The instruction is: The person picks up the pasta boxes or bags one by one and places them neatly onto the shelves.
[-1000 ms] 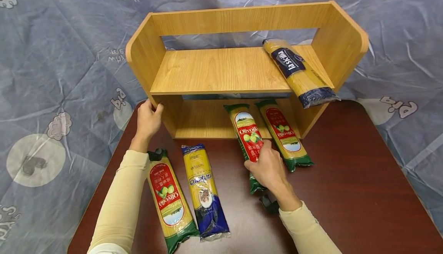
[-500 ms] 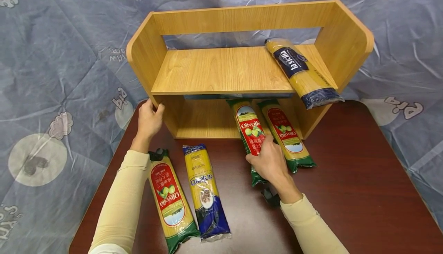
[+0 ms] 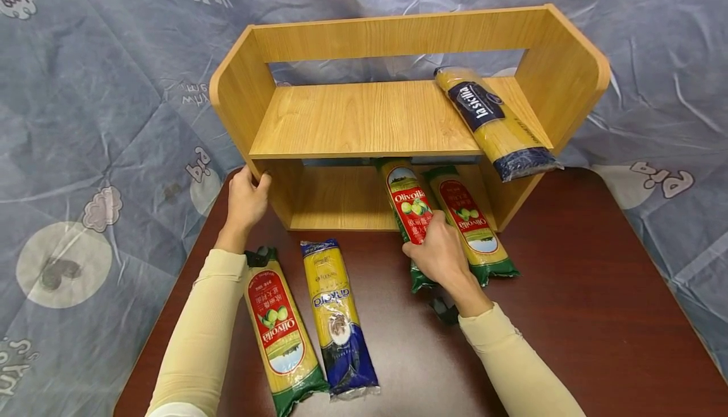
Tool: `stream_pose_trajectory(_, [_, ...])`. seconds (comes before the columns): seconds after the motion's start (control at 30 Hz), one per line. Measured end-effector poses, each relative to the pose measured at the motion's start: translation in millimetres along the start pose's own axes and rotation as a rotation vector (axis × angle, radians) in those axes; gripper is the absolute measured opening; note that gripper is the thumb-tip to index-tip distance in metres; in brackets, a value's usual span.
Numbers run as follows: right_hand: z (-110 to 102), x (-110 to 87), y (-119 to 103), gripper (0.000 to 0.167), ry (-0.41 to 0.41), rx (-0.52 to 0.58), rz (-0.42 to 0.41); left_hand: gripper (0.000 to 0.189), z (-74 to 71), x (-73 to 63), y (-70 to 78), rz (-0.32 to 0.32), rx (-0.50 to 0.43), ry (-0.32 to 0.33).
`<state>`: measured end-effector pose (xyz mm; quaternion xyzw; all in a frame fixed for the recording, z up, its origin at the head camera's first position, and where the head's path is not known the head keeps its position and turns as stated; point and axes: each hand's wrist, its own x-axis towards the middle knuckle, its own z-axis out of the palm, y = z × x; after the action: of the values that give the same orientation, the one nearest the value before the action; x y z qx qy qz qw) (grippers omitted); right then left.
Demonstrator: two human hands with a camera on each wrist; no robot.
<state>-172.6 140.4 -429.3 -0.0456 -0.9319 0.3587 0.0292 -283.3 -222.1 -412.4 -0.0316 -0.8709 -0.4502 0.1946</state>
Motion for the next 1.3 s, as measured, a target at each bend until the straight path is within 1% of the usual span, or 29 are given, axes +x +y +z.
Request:
stream_pose_trajectory(0.23, [4.4,16.5,1.6,0.071,0.007,-0.02,-0.003,0.026,0.1,0.2,0.0,-0.007,-0.003,-0.006])
stream_pose_trajectory(0.53, [11.1,34.8,9.6,0.072,-0.004,-0.001,0.016,0.027,0.7,1.6,2.6,-0.009,-0.01,-0.009])
stream_pose_trajectory(0.77, [19.6,41.3,14.5,0.073,-0.004,-0.003,0.013,0.025,0.5,-1.7,0.1,-0.012,-0.01,0.0])
stream_pose_trajectory(0.97, [25.6,45.6,18.3,0.069,-0.007,0.005,0.022,0.027,0.7,-5.7,-2.4,-0.02,-0.007,-0.011])
stream_pose_trajectory(1.17, [26.7,54.2,21.1,0.07,-0.013,0.011,0.02,0.027,0.8,-4.4,-0.7,-0.013,-0.011,0.003])
stream_pose_trajectory(1.3, [27.2,59.9,23.4,0.071,-0.015,-0.008,0.03,0.027,1.1,-3.2,0.4,-0.009,-0.007,0.003])
